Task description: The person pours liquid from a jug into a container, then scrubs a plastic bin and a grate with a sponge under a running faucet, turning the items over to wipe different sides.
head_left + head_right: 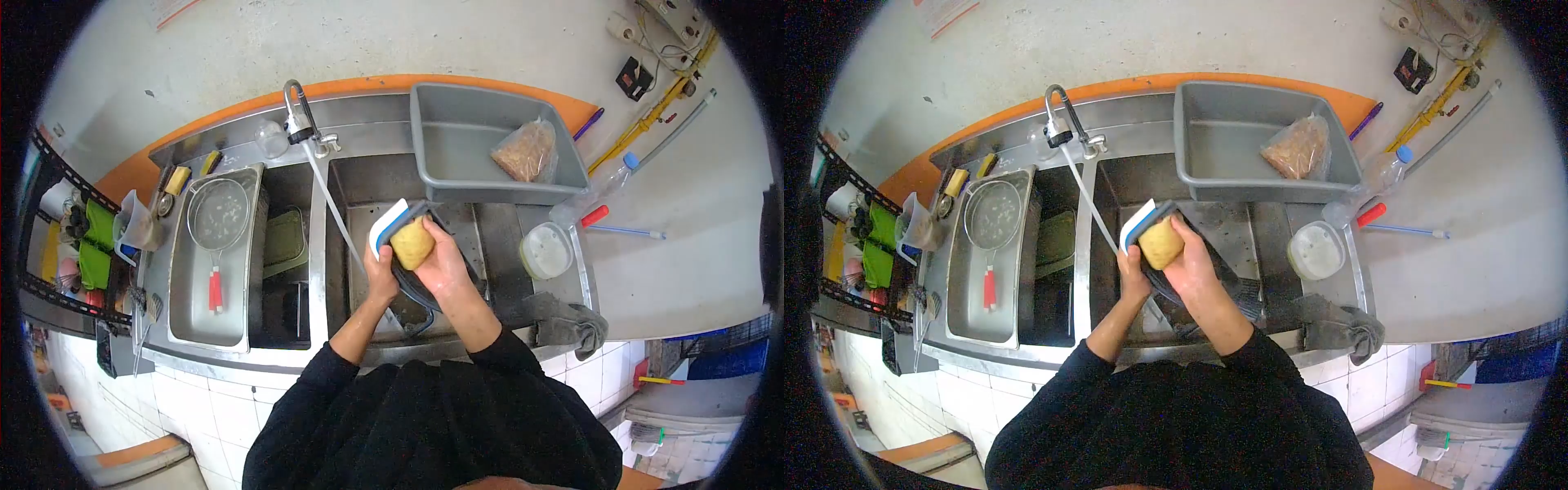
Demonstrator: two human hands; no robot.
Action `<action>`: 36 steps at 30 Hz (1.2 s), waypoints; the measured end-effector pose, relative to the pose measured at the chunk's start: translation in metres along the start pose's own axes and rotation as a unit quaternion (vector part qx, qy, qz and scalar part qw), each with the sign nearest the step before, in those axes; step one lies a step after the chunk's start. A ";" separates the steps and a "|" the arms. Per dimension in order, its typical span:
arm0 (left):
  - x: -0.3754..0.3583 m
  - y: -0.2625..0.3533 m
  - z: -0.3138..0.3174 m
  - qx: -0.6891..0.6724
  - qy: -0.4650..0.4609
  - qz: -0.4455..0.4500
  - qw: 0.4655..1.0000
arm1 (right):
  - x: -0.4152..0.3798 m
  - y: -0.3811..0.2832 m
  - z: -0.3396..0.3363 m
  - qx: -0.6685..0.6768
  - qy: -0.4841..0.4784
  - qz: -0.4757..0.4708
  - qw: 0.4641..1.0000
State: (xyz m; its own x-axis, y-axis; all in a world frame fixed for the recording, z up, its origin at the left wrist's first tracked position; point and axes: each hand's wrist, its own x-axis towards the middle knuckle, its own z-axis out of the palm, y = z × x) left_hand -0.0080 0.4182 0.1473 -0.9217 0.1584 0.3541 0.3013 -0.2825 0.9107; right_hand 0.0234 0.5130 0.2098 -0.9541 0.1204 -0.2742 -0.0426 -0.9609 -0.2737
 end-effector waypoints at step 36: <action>-0.006 -0.007 -0.048 0.371 -0.156 0.248 0.881 | -0.011 -0.026 -0.006 -0.850 -0.065 -0.346 0.391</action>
State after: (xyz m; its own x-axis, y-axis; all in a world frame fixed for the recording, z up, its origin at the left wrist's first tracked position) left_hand -0.0158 0.3734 0.1287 -0.5549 0.4743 0.6835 0.8314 0.2885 0.4748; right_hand 0.0371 0.5377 0.2147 -0.9001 0.0851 0.4272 -0.1509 0.8592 -0.4890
